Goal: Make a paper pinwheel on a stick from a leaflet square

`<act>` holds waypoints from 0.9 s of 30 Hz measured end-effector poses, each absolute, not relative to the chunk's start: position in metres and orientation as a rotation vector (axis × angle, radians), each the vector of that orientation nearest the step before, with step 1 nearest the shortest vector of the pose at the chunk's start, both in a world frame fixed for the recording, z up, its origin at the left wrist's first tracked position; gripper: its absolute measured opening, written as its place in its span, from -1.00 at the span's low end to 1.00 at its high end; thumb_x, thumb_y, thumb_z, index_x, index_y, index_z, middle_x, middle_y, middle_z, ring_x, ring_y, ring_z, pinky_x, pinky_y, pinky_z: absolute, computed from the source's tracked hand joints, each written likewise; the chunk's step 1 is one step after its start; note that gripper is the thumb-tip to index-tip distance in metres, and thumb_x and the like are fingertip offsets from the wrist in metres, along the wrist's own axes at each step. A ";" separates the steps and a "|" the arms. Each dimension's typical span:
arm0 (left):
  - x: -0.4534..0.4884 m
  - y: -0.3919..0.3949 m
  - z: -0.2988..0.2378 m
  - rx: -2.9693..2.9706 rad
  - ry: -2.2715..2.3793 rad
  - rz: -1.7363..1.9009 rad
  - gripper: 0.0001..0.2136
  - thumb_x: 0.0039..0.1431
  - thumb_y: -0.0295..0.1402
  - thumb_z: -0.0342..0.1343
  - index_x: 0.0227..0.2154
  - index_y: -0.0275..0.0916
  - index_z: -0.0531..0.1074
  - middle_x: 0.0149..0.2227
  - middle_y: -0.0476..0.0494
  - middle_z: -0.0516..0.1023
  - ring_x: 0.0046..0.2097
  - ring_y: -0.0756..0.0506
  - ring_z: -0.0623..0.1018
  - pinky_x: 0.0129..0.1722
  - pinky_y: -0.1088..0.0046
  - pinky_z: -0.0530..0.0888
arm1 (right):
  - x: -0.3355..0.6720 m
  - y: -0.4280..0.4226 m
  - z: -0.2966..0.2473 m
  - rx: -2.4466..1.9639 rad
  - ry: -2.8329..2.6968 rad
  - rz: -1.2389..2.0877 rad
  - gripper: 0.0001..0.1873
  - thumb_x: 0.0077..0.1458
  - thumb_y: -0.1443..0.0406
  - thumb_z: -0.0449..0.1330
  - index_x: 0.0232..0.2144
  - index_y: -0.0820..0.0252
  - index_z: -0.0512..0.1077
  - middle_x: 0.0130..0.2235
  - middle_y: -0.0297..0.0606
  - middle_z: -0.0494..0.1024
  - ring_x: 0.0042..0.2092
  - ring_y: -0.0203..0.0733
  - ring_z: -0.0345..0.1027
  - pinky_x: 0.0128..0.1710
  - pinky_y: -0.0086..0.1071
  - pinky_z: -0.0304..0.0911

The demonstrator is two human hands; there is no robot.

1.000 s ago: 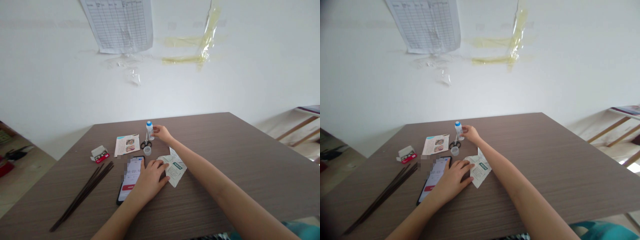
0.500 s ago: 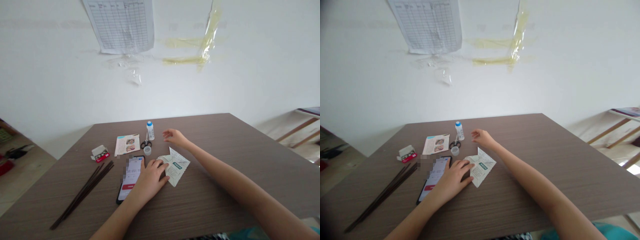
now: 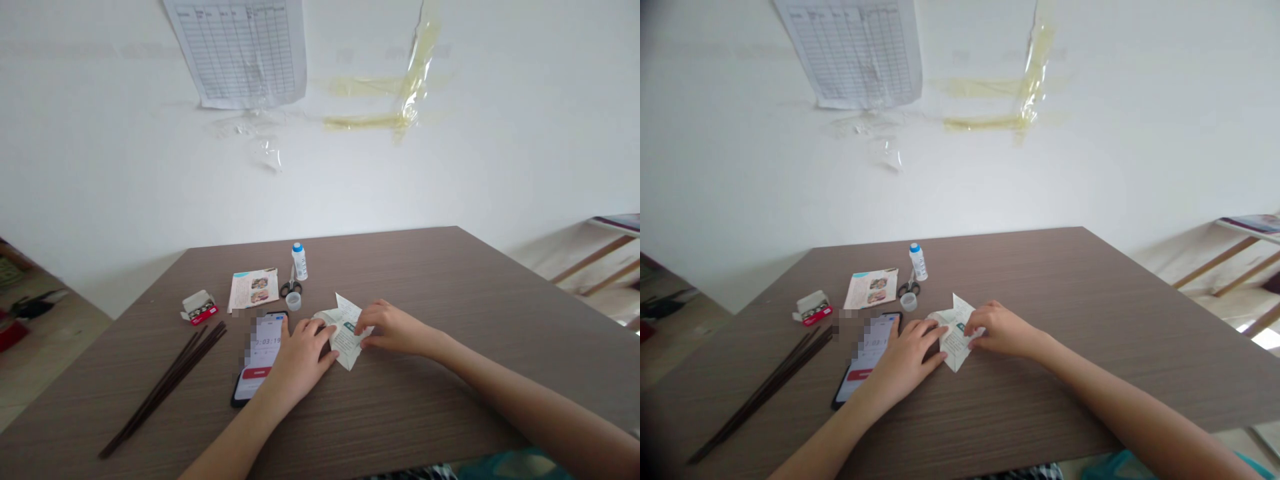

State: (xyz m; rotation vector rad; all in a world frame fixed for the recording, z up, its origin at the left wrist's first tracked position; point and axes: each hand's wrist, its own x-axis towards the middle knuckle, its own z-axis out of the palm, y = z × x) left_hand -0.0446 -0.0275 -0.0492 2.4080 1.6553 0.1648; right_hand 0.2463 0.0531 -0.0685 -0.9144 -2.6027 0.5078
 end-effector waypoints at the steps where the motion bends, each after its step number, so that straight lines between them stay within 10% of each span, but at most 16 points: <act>1: -0.044 -0.028 -0.050 2.409 1.656 0.167 -0.54 0.73 -0.27 0.36 0.56 0.05 0.73 0.57 -0.36 0.73 0.60 -0.55 0.62 0.76 -0.78 0.21 | 0.245 0.049 -0.070 -0.897 -2.627 0.471 -0.79 0.35 0.29 0.76 -0.02 -0.04 0.91 -0.03 -0.20 0.97 0.12 0.11 0.90 0.39 -0.06 0.61; 10: -0.042 -0.028 -0.053 2.412 1.677 0.230 -0.56 0.69 -0.27 0.40 0.52 0.03 0.75 0.52 -0.35 0.77 0.56 -0.55 0.67 0.75 -0.78 0.23 | 0.227 0.031 -0.089 -1.026 -2.609 0.263 -0.57 0.25 -0.12 0.81 0.04 -0.20 0.91 0.07 -0.10 0.94 0.18 0.31 0.84 0.38 0.19 0.64; 27: -0.037 -0.030 -0.046 2.397 1.692 0.166 -0.53 0.69 -0.31 0.43 0.55 0.05 0.74 0.57 -0.34 0.75 0.59 -0.56 0.67 0.77 -0.79 0.20 | 0.252 0.046 -0.089 -0.891 -2.592 0.460 -0.72 0.48 0.34 0.60 0.10 -0.20 0.91 0.10 -0.11 0.95 0.22 0.19 0.84 0.56 0.08 0.54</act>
